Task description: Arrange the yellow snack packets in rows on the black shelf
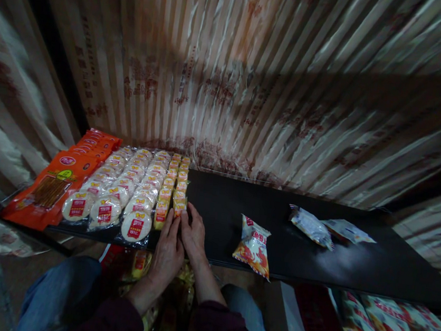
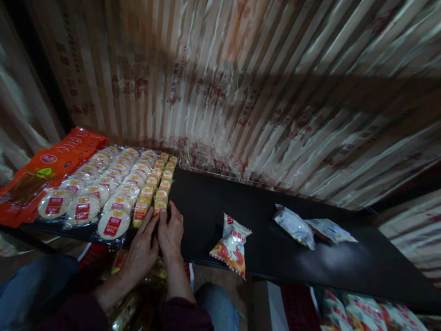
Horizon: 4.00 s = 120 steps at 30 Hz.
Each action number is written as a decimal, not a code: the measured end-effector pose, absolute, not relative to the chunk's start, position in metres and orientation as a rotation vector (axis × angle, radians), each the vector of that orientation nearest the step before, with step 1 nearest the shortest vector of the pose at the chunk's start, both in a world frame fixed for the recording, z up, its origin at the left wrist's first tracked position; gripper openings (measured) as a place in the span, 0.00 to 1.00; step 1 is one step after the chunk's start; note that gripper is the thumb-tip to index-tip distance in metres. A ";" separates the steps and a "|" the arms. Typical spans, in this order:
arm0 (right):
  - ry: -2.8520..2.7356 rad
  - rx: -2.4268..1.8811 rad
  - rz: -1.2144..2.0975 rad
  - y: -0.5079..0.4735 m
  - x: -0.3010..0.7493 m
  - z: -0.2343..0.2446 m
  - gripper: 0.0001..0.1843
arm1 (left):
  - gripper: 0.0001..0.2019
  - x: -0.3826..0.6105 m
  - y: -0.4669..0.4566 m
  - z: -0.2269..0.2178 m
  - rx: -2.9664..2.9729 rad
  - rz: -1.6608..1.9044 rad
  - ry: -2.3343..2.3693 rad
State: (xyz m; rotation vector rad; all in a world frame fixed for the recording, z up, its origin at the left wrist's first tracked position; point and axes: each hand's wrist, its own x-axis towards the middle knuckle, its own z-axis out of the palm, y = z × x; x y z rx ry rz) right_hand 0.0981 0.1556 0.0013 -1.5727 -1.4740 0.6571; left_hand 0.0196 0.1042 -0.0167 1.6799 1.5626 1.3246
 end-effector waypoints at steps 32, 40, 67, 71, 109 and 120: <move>-1.540 -1.480 0.539 0.150 0.097 -0.002 0.19 | 0.31 0.019 0.112 -0.036 1.993 1.334 1.584; -1.543 -1.495 0.554 0.147 0.095 -0.001 0.19 | 0.35 0.016 0.106 -0.035 2.112 1.396 1.535; -1.533 -1.538 0.512 0.130 0.096 -0.005 0.22 | 0.33 0.013 0.086 -0.030 2.179 1.404 1.494; -1.534 -1.538 0.494 0.117 0.093 -0.004 0.23 | 0.32 0.010 0.075 -0.036 2.186 1.373 1.475; -1.698 -1.601 0.626 0.029 0.084 -0.092 0.28 | 0.21 -0.025 0.035 -0.113 1.405 0.888 1.758; -1.559 -1.641 0.859 0.027 0.084 -0.086 0.22 | 0.20 -0.025 0.027 -0.093 1.292 1.059 1.601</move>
